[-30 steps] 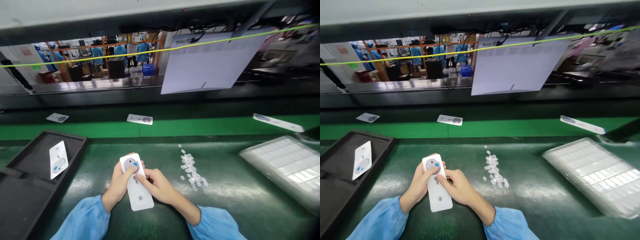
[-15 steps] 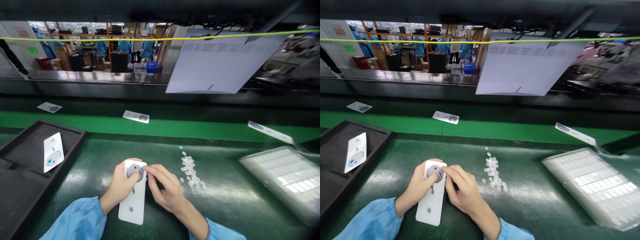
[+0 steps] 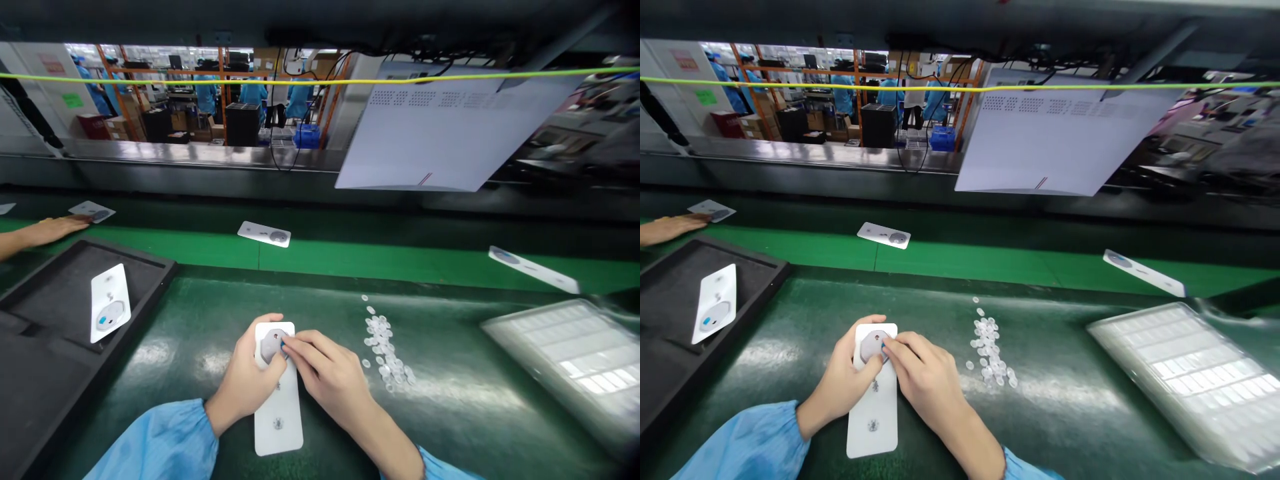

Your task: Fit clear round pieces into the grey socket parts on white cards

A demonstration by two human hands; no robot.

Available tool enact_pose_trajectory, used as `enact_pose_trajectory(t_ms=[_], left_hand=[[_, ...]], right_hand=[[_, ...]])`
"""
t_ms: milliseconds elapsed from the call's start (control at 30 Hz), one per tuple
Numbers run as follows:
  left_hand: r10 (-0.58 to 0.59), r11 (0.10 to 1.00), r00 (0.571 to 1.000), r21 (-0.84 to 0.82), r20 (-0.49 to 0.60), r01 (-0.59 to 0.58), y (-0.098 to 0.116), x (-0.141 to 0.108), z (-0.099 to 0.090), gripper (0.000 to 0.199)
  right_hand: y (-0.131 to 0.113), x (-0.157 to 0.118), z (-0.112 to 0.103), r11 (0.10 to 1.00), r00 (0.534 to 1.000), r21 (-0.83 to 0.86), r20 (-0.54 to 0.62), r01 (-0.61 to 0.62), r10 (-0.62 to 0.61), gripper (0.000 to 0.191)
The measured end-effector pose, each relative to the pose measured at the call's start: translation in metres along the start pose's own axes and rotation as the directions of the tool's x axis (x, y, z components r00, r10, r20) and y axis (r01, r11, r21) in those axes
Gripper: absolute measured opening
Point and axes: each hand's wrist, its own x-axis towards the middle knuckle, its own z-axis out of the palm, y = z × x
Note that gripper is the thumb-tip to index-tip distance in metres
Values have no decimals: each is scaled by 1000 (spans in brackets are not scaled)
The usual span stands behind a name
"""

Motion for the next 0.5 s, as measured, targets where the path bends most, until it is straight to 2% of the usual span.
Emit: enact_pose_trajectory(t_ms=[167, 267, 333, 400, 467, 500], left_hand=[[3, 1000, 1000, 29, 18, -4, 2, -2, 1, 54], [0, 1000, 1000, -7, 31, 0, 1, -1, 0, 57], [-18, 998, 999, -52, 45, 20, 1, 1, -1, 59], [-35, 996, 998, -78, 47, 38, 1, 3, -2, 61], [-69, 990, 996, -118, 52, 75, 1, 4, -3, 64], [-92, 983, 994, -153, 58, 100, 2, 5, -3, 67]], right_hand=[[-4, -1, 1, 996, 997, 54, 20, -73, 72, 17], [-7, -3, 4, 949, 979, 241, 41, -205, 201, 18], [-10, 1, 7, 817, 931, 457, 86, -353, 354, 19], [-12, 8, 8, 615, 854, 631, 155, -473, 497, 23], [-13, 14, 1, 454, 784, 718, 205, -527, 586, 29], [-12, 14, -8, 410, 758, 734, 217, -542, 615, 32]])
